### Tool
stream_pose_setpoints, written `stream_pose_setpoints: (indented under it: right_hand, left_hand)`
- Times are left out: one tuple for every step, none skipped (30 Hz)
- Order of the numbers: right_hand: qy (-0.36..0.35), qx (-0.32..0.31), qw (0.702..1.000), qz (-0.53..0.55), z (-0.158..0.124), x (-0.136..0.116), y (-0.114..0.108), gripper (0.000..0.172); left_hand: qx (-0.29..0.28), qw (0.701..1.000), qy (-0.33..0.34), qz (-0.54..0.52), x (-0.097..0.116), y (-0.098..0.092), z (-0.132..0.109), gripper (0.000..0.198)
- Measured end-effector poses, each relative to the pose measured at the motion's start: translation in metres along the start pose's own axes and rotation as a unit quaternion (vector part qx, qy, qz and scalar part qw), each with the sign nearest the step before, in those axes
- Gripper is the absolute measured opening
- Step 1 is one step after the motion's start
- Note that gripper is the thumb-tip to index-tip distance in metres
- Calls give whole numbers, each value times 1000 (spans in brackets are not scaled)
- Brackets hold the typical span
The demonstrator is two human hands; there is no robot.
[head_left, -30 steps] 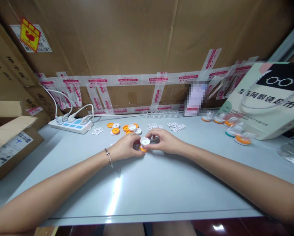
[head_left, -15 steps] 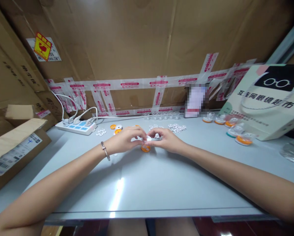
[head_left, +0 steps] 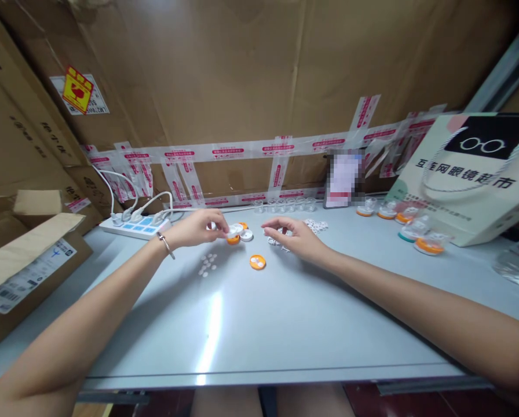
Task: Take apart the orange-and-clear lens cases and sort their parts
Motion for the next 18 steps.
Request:
stream_pose_setpoints:
  right_hand:
    - [-2,0,1000,-2,0,1,0,23]
    - [-3,-1,1000,-4,0,1,0,22]
    - [-2,-3,1000,-6,0,1,1,22]
    - [0,-6,1000,-8,0,2,1,22]
    - [2,-9,1000,-10,0,2,1,23]
    - [5,-12,1000,-12,1,2,1,23]
    - [8,-15,1000,-14,1,3,1,23]
    - [10,-17,1000,-15,1,3,0,23]
    - [12,-19,1000,-16,1,3,0,23]
    - [13,-21,1000,-18,1,2,0,23]
    - [14,-25,999,-20,1,2,0,23]
    - [14,-29,999,-23,0,2,1,22]
    - [13,-35,999,-26,0,2,1,22]
    - [10,-42,999,-27,0,2,1,22]
    - [5,-50,998,-28,0,3,2,22]
    - [-2,-59,998,-27,-1,3,3,22]
    - [-11,-69,997,-28,-1,4,4,21]
    - [-19,-81,996,-29,-2,4,4,21]
  left_hand:
    - [-19,1000,6,-4,1,6,0,14]
    - [-29,1000,10,-2,2,13,1,14]
    - [-31,999,13,3,3,20,2,14]
    - [-29,999,14,12,4,27,2,14]
    - [-26,999,15,20,4,33,3,14]
    - [-22,999,15,27,3,38,4,13]
    - [-19,999,16,31,3,42,5,13]
    - [-16,999,15,34,2,44,6,13]
    - [-11,999,13,35,2,45,7,13]
    - [-2,999,8,35,1,46,8,13]
    - [8,999,3,34,1,46,8,12]
    - [18,999,-2,33,1,45,8,11]
    - [29,999,-7,34,1,45,8,10]
    - [37,999,-12,35,1,44,9,9]
    - [44,998,-15,37,2,45,9,8]
    - [48,998,-18,41,2,45,9,8]
    - [52,997,-20,46,2,45,8,8]
    - [56,997,-21,50,3,45,8,8]
Point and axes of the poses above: each hand's wrist, its own z-axis towards the middle knuckle, its own y-axis out of the palm, x = y × z, the point moved 2 cm from there along z, towards the middle knuckle, and after that the axes turned 15 degrees about -y, right-handed, at the moved point
